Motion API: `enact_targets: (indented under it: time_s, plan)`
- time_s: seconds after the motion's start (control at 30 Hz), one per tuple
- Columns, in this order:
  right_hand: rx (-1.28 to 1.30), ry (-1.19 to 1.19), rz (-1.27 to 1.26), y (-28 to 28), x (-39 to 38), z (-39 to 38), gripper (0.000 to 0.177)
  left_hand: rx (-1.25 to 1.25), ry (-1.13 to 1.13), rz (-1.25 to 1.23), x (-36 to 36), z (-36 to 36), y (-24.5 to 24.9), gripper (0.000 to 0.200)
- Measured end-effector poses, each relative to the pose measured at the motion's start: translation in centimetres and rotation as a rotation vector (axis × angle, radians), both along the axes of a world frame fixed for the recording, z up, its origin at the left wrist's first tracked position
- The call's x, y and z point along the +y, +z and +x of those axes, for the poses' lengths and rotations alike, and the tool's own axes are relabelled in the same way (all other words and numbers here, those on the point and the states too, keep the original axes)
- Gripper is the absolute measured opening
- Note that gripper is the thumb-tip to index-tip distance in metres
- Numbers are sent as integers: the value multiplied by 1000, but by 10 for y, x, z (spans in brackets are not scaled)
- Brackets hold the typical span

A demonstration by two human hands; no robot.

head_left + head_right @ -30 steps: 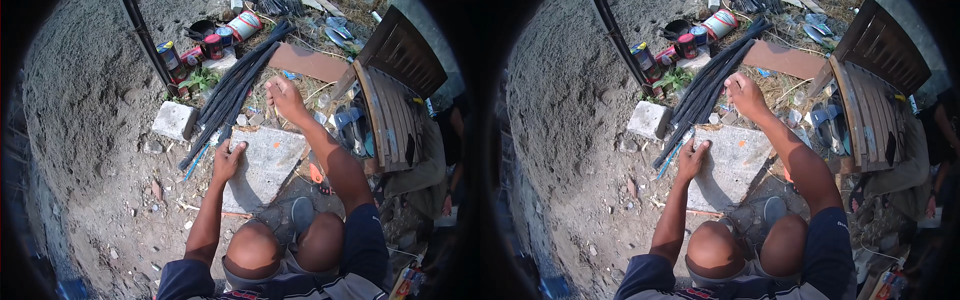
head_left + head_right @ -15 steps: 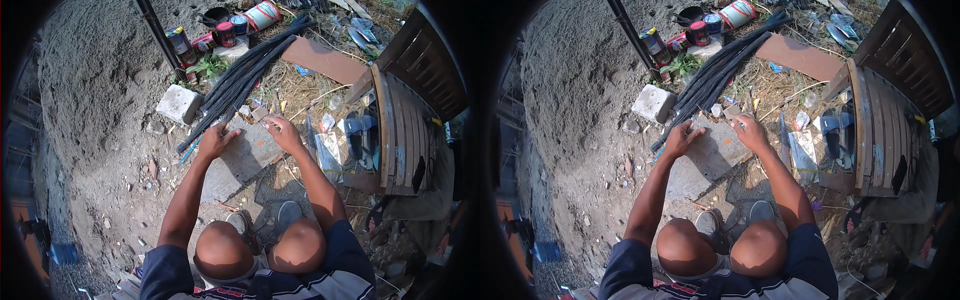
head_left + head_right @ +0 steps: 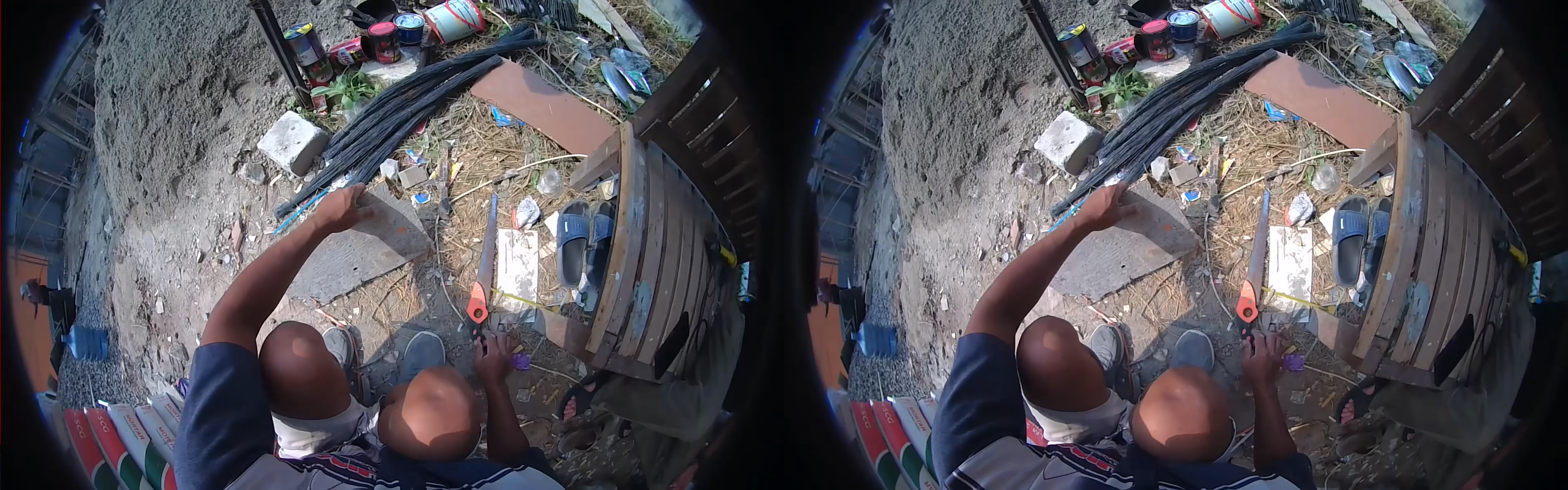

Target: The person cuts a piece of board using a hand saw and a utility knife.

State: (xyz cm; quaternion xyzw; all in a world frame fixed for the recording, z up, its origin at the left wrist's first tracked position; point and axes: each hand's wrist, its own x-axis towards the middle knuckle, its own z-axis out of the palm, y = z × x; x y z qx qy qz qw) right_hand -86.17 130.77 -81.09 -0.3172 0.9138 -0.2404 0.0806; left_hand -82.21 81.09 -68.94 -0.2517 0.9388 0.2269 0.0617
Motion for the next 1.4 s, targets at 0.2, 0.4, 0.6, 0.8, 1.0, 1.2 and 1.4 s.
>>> enact_targets:
  time_s: [0.2,0.4,0.6,0.8,1.0,1.2,1.4]
  plan:
    - [62,174,94,2,-9,-10,38,-57,7,0,2,-3,7,64]
    - [-154,-3,-58,37,-13,-23,35,-136,63,26,6,-7,14,70]
    - [-117,8,-469,68,-23,-37,30,-179,121,-41,9,-16,15,73]
    - [-411,2,-767,101,-128,-56,43,-124,214,-127,13,-5,0,74]
    - [-100,259,-669,83,-169,-55,46,-145,244,-129,4,-12,-9,78]
    - [132,494,-411,148,-166,-71,54,-143,276,-137,10,-8,-6,72]
    - [186,698,-133,223,-163,-63,49,-102,317,-144,13,-7,-8,66]
